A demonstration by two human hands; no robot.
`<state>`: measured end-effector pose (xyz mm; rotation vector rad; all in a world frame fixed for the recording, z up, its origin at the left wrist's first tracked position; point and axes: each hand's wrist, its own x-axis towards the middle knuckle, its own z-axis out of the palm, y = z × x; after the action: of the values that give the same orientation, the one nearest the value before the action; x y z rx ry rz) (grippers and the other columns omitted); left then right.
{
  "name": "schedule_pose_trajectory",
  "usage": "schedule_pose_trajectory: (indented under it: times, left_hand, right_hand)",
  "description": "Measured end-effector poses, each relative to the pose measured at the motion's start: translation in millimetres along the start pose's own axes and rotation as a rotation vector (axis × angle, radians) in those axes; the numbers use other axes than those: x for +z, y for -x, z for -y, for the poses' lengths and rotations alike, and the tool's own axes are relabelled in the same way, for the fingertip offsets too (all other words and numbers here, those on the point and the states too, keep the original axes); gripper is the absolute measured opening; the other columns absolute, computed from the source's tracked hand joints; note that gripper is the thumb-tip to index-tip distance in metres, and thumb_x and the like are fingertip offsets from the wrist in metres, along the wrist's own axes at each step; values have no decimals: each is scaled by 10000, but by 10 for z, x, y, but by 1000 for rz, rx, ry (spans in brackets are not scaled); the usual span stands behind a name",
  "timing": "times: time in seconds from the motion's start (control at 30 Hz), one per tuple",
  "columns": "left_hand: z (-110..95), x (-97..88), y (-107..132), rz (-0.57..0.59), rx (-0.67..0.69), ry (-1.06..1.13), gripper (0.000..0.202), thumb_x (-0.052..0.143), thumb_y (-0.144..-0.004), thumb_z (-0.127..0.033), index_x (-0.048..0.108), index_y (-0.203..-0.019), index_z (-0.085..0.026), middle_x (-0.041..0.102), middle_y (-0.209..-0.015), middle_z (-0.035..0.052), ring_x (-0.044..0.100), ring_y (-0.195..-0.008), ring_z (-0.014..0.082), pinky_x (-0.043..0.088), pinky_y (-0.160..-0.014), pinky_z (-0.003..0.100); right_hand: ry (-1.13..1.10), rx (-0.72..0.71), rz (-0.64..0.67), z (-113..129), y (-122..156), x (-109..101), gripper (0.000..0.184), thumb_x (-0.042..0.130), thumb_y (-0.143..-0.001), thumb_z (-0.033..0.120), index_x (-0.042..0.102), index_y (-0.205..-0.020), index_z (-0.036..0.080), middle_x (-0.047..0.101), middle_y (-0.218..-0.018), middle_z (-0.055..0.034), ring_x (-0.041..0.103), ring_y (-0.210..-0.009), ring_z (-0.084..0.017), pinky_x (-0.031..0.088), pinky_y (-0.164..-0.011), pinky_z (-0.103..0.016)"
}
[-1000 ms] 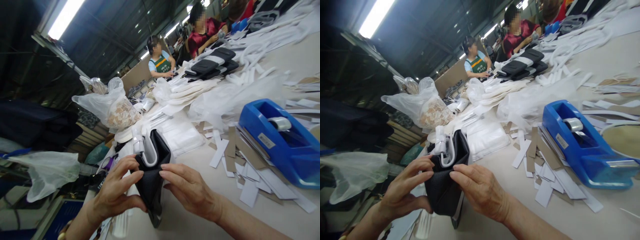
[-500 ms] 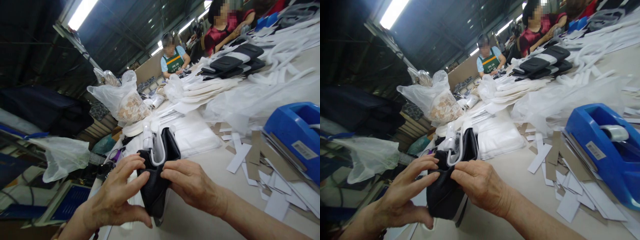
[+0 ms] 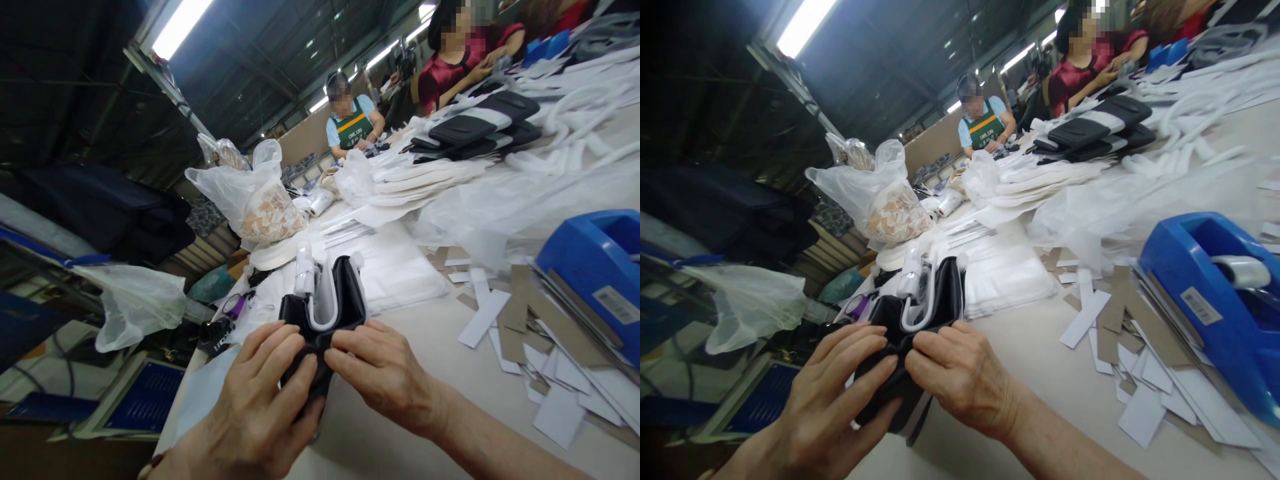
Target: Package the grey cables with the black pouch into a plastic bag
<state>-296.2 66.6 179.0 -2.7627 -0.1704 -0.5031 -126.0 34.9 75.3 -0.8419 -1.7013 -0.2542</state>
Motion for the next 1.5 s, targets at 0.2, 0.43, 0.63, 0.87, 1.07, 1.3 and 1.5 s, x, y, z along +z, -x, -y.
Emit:
schedule_pose_trajectory:
  times: [0.2,0.43,0.63,0.87,1.07,1.3,1.5]
  left_hand:
    - [-172,65,57,34,-7,-102,198,470,-796,13,617,-913,-50,654,-969,136,540,-1107,275,366,-967,450]
    - [-91,31,125,31,128,-124,286,339,-858,-2,622,-853,-37,670,-902,163,606,-996,263,375,-867,411]
    - [-65,46,182,-6,143,-90,302,324,-875,-19,626,-866,-40,668,-907,147,596,-1008,259,342,-860,402]
    - [-131,63,136,30,135,-137,304,319,-917,-59,623,-922,-72,680,-959,128,600,-960,227,336,-826,389]
    - [-222,176,183,-61,119,-187,325,328,-931,-75,644,-856,-73,694,-805,87,619,-869,183,348,-805,360]
    - [-173,105,187,-7,142,-126,292,351,-916,-49,636,-853,-57,694,-800,112,628,-886,191,373,-796,353]
    - [-122,71,158,15,191,-91,320,318,-899,-43,633,-843,-54,669,-776,107,618,-851,203,396,-790,367]
  right_hand:
    - [-15,-17,22,70,70,15,306,338,-953,144,615,-821,131,617,-745,-28,414,-593,-130,260,-536,-295]
    - [19,-28,-84,106,168,34,260,358,-946,100,618,-949,110,656,-980,-56,508,-954,-172,339,-872,-336]
    - [-9,-14,-52,127,164,58,285,336,-940,94,605,-845,96,641,-883,-80,522,-899,-176,370,-825,-315]
    - [-92,41,52,170,159,99,324,285,-940,102,558,-764,115,588,-713,-64,489,-674,-153,340,-622,-296]
    - [-212,116,150,170,189,15,209,379,-911,122,545,-784,133,578,-690,-38,477,-632,-142,334,-599,-287]
    - [-307,159,227,75,145,-128,185,399,-887,75,564,-939,144,644,-798,-42,573,-746,-135,417,-686,-267]
    - [-146,134,161,78,28,-4,239,371,-899,57,586,-972,132,655,-812,-60,597,-742,-137,459,-652,-227]
